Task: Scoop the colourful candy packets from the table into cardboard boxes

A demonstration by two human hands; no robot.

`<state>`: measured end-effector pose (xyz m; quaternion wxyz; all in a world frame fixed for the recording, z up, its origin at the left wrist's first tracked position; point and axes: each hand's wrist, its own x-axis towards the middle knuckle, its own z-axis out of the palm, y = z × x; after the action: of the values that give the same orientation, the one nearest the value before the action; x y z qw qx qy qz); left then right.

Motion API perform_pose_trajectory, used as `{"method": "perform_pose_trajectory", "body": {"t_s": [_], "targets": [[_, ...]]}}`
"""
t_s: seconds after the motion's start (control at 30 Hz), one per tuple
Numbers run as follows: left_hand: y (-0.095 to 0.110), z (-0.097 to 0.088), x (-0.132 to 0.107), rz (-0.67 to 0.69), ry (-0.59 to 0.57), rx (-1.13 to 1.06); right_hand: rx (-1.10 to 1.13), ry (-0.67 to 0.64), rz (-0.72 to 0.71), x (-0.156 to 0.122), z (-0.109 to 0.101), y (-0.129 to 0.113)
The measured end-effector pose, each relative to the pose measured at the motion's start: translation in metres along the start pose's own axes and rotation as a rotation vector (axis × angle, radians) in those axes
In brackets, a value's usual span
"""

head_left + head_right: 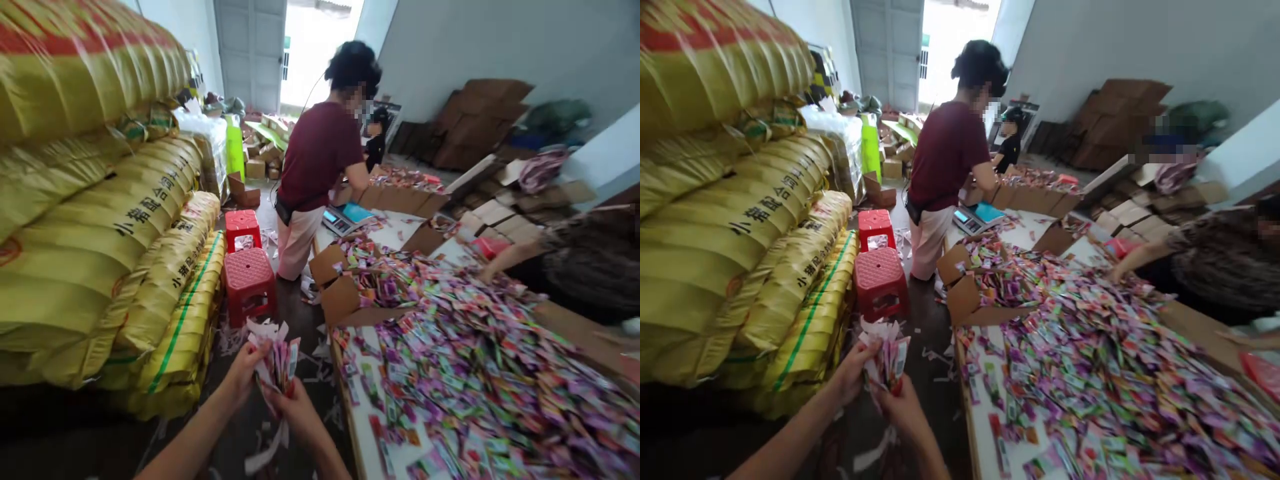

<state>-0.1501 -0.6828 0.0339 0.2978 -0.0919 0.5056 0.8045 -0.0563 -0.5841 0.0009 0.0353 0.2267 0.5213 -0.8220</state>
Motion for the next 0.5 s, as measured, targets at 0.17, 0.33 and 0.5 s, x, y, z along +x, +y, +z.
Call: {"method": "perform_pose_trajectory", "body": {"t_s": [0.17, 0.33, 0.5], "targets": [[0.038, 0.044, -0.026, 0.059, -0.088, -0.024, 0.044, -0.045, -0.016, -0.043, -0.010, -0.044], [0.055, 0.063, -0.028, 0.102, -0.173, 0.022, 0.081, 0.060, -0.080, -0.048, -0.006, -0.060], [0.069, 0.078, -0.008, 0.145, -0.241, 0.110, 0.070, 0.180, -0.192, -0.026, 0.002, -0.085]]}}
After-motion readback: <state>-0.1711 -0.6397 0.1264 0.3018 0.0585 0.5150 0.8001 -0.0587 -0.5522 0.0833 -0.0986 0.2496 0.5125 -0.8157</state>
